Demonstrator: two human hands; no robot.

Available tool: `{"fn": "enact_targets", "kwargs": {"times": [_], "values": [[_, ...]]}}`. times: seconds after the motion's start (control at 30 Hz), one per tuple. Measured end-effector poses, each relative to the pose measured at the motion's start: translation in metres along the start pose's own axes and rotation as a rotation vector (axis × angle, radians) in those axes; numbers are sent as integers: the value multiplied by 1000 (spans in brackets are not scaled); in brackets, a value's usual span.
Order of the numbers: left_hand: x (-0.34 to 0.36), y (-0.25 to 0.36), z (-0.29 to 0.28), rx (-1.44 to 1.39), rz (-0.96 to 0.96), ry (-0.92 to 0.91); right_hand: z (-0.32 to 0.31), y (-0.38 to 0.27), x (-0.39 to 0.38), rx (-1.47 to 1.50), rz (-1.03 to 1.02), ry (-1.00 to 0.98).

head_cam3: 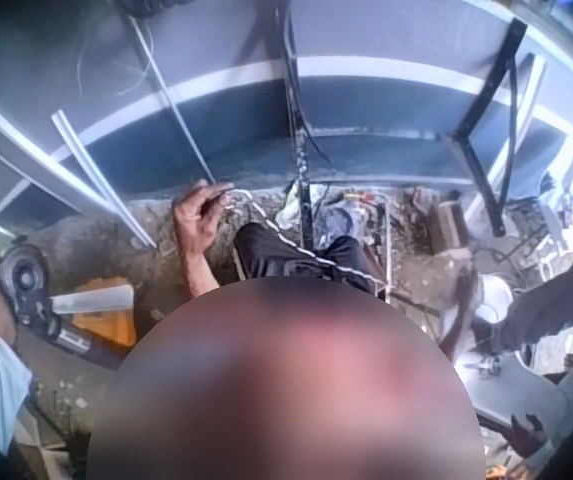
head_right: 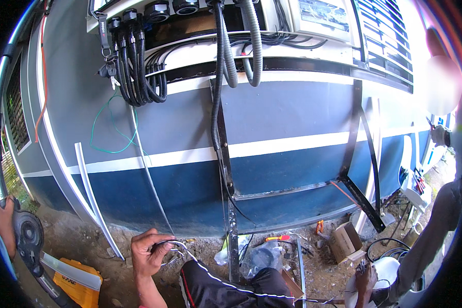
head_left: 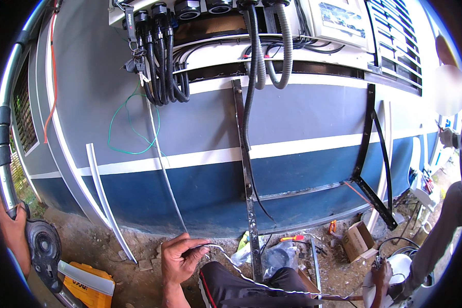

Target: The person uses a cordless drill to secure a metal frame to a wall-mounted electrical panel. They then route a flexible conduit and a white wire through the frame, feed the wire into the panel, and connect it to the internal circuitry.

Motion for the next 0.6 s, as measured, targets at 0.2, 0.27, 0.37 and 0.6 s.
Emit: {"fn": "enact_targets", "kwargs": {"times": [0.2,0.27,0.37,0.6], "values": [[2,8,12,-37,14,-36,-43,-124,-7,-672,122,-224],[5,11,19,-25,34,-69,-62,-177,-1,-611,202,-223],[11,18,29,41,83,-141,-68,-218,6,-590,260,-190],[22,45,62,137,320,-305,-79,-356,22,-193,-108,-27]]}}
Point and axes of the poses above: each hand's wrist, its own x-axis towards the middle knuckle, its own z-axis out of the palm, y = z × x, the point moved 6 cm from there along x, towards the middle knuckle, and after that the axes turned 3 degrees about x, right-handed, at the moved point
